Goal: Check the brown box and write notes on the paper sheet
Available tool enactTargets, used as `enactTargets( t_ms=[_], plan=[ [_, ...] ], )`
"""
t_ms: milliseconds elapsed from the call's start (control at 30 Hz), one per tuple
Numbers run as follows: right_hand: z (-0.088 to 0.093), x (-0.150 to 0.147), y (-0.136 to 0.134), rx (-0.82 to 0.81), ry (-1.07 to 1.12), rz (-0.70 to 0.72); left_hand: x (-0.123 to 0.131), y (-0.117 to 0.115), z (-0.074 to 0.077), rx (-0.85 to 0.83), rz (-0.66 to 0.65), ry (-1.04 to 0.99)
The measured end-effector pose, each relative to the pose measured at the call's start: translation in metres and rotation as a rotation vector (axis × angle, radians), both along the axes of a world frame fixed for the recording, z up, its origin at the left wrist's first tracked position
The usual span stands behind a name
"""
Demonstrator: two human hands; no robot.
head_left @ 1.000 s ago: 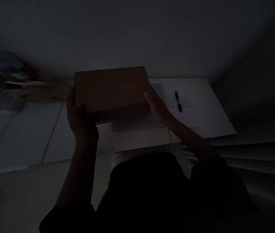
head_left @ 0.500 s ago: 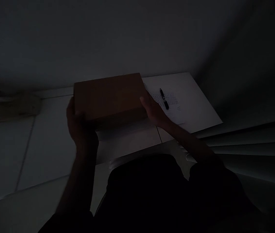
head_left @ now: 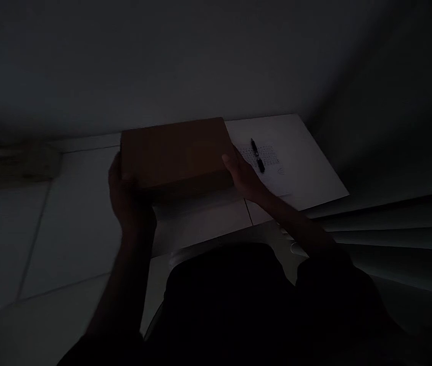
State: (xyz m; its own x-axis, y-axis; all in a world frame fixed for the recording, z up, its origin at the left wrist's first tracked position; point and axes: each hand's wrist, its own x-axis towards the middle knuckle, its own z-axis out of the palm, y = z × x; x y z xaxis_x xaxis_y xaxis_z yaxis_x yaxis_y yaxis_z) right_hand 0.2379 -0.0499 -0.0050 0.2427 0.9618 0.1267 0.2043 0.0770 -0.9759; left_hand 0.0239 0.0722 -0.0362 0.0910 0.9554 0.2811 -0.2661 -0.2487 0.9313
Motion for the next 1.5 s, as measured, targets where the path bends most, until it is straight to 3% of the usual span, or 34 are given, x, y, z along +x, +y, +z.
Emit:
enactTargets(
  t_ms=[533,767,1167,1500],
  plan=[
    [0.000,0.002,-0.001,-0.040,-0.037,-0.022,0.003,-0.002,0.008,-0.039,-0.003,-0.008],
    [0.004,0.002,-0.005,-0.039,-0.035,-0.037,0.002,0.003,0.001,0.038,-0.022,0.040],
    [0.001,0.008,-0.005,-0.046,-0.029,-0.025,0.004,0.002,0.001,-0.050,-0.017,0.033],
    [-0.002,0.012,-0.004,-0.032,-0.100,-0.001,-0.010,0.008,-0.009,0.054,-0.132,0.131]
  ],
)
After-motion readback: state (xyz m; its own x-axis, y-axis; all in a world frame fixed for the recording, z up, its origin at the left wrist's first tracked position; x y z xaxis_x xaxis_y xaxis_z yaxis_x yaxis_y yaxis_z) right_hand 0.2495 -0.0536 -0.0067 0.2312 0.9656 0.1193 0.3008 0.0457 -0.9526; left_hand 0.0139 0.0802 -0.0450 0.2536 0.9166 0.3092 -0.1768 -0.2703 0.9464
